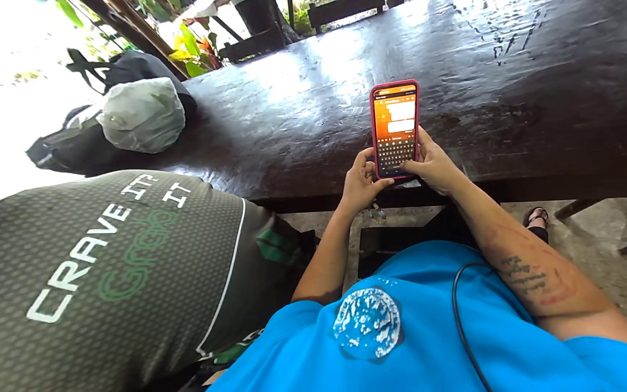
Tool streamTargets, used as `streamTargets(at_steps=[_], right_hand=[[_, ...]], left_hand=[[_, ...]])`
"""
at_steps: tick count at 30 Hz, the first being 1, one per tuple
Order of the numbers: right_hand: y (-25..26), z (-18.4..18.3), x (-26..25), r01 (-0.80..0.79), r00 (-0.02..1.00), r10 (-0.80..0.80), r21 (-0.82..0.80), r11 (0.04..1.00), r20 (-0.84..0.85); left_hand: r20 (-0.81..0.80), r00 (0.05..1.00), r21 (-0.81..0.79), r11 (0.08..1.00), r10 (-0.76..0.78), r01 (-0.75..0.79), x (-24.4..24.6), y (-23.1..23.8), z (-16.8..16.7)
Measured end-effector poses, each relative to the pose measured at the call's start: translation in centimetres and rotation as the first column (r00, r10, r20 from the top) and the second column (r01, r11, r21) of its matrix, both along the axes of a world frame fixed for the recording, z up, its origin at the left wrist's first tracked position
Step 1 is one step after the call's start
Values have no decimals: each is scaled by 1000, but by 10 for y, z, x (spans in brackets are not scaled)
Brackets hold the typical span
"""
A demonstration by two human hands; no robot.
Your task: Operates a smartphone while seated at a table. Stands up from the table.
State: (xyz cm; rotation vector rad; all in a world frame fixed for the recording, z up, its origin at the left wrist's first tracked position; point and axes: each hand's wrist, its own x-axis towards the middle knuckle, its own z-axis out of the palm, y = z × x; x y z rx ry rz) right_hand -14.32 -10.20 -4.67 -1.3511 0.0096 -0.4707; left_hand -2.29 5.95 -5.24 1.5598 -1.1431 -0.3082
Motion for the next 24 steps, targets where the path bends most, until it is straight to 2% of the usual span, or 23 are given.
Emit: streamTargets(at_steps=[24], right_hand=[[1, -1, 0, 0, 1000, 0, 11, 1000, 20]], left_hand=[[-35, 999, -27, 1000, -17, 16, -2, 1, 1]])
